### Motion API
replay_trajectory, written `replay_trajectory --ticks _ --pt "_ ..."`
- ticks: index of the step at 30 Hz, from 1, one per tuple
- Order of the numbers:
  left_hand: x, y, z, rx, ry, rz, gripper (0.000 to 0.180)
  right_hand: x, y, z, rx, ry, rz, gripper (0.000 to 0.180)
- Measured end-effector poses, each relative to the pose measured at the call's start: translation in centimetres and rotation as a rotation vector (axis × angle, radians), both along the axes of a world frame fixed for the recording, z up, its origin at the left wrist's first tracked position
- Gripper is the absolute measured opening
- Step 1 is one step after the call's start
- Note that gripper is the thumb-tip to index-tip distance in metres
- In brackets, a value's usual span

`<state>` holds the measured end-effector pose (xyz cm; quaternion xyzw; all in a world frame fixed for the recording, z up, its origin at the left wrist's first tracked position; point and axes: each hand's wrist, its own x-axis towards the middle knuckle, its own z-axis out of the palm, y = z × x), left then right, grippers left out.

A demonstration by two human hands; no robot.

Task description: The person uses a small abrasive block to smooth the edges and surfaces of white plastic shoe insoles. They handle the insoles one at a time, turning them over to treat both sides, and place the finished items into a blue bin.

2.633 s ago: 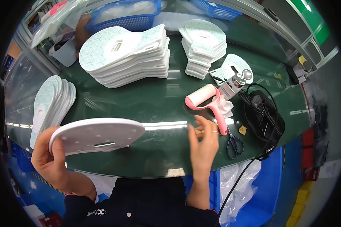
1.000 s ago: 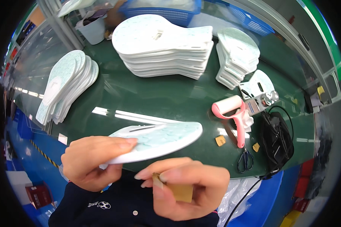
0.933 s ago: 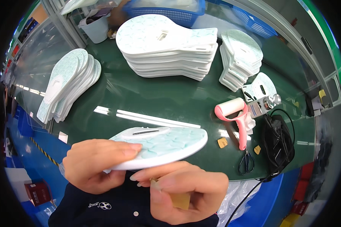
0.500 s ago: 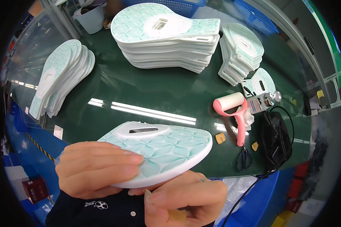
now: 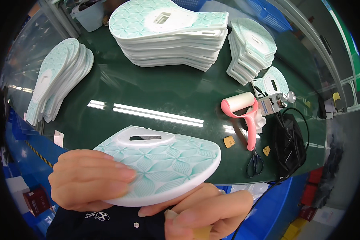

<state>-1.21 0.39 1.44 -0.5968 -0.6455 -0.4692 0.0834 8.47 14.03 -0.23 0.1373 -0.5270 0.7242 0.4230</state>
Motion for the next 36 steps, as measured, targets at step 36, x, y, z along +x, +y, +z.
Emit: replay_trajectory --ticks 36 --pt "-0.6 0.3 -1.4 0.016 -0.032 -0.085 0.022 0.3 -2.2 -0.8 -0.009 -0.333 -0.386 0.02"
